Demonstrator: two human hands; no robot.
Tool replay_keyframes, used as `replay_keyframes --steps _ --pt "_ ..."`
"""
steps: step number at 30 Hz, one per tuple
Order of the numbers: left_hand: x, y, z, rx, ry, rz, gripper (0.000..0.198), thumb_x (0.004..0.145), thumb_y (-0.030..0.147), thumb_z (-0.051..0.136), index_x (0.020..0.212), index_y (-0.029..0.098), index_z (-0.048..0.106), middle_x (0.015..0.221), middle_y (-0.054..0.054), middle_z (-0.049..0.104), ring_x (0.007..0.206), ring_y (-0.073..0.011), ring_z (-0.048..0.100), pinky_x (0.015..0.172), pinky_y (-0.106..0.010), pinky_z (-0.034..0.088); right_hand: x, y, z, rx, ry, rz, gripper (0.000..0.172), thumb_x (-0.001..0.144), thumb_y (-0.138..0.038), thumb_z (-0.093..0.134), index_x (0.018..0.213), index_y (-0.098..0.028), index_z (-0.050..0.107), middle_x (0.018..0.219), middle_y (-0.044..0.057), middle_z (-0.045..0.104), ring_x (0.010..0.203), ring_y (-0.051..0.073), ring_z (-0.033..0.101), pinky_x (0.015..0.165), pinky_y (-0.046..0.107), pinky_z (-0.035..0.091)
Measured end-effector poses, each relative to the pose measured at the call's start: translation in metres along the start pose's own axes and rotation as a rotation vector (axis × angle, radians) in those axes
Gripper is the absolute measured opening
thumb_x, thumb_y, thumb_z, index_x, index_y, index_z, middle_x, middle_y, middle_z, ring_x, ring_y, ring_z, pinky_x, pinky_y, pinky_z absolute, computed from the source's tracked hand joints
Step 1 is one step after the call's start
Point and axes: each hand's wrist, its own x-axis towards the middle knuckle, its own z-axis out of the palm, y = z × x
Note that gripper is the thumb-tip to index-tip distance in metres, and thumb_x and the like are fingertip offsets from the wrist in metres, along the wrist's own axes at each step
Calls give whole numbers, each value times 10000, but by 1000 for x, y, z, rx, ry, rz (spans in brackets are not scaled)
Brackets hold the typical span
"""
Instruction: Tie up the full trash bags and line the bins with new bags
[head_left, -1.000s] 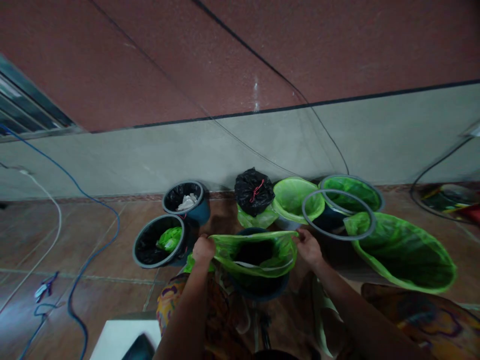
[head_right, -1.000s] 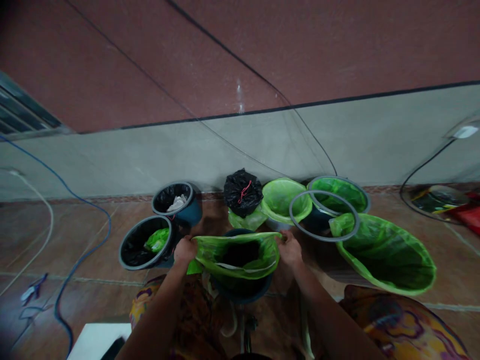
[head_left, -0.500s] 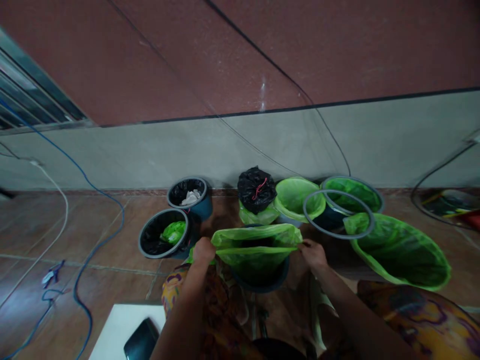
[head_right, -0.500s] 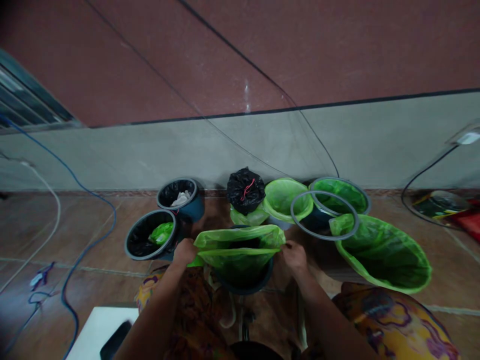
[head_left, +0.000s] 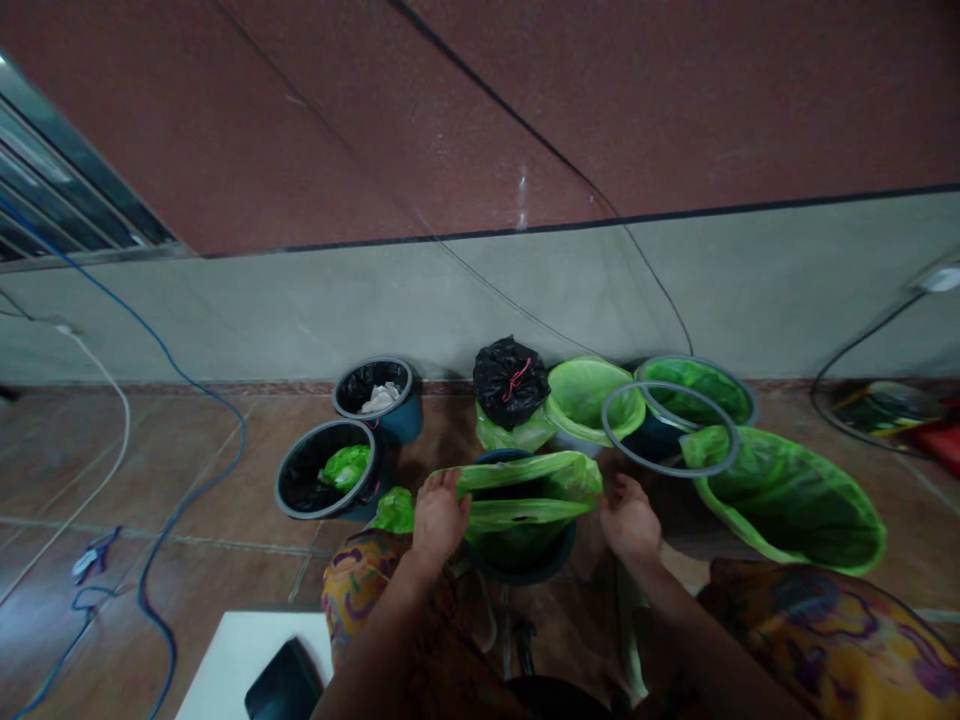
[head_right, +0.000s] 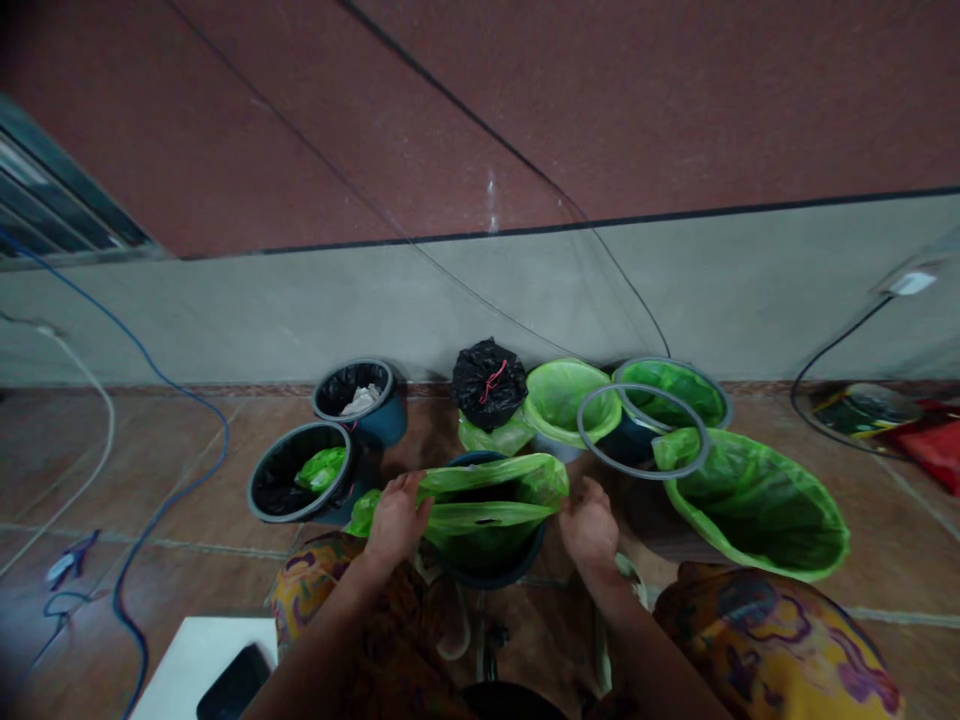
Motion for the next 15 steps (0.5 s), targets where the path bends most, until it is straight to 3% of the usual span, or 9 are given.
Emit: replay_keyframes --steps 3,5,7,10,12,15 --pt "11 16 11 -99 -153 152 505 940 367 514 1388 134 527 1325 -152 640 1257 -282 568 1110 -384 378 -13 -37 -9 -55 -56 -302 470 862 -312 491 1287 -131 579 1276 185 634 1170 313 600 1016 435 464" --pt "18 22 15 -136 -318 190 558 927 458 527 1389 145 527 1296 -154 661 1230 -304 595 1082 -416 407 -17 -61 -8 -55 -230 -513 406 874 -287 506 1233 -144 631 1245 163 664 1205 306 578 1081 436 411" --pt "22 23 18 -136 -443 210 544 873 485 595 1312 163 584 1248 -148 687 1189 -321 622 1035 -425 447 -17 -78 -2 -67 -407 -603 362 896 -280 509 1204 -165 661 1211 139 696 1170 283 609 1063 409 421" --pt "20 18 27 -64 -436 250 374 810 273 632 1171 177 628 1149 -129 718 1112 -306 657 986 -414 468 -15 -86 11 -127 -566 -596 303 946 -281 456 1082 -196 713 1077 105 745 1015 240 676 936 345 476" --pt "14 13 34 -33 -380 290 331 789 123 541 1103 174 632 1083 -119 726 1080 -281 665 986 -408 455 -14 -85 19 -175 -591 -588 290 943 -247 448 957 -200 734 983 94 753 946 224 683 877 323 481" --pt "5 10 42 -41 -342 343 289 796 83 457 996 181 640 1020 -118 722 1054 -276 661 982 -413 433 -15 -84 31 -186 -597 -606 238 865 -168 523 953 -194 743 1032 99 747 1012 238 665 913 338 471"
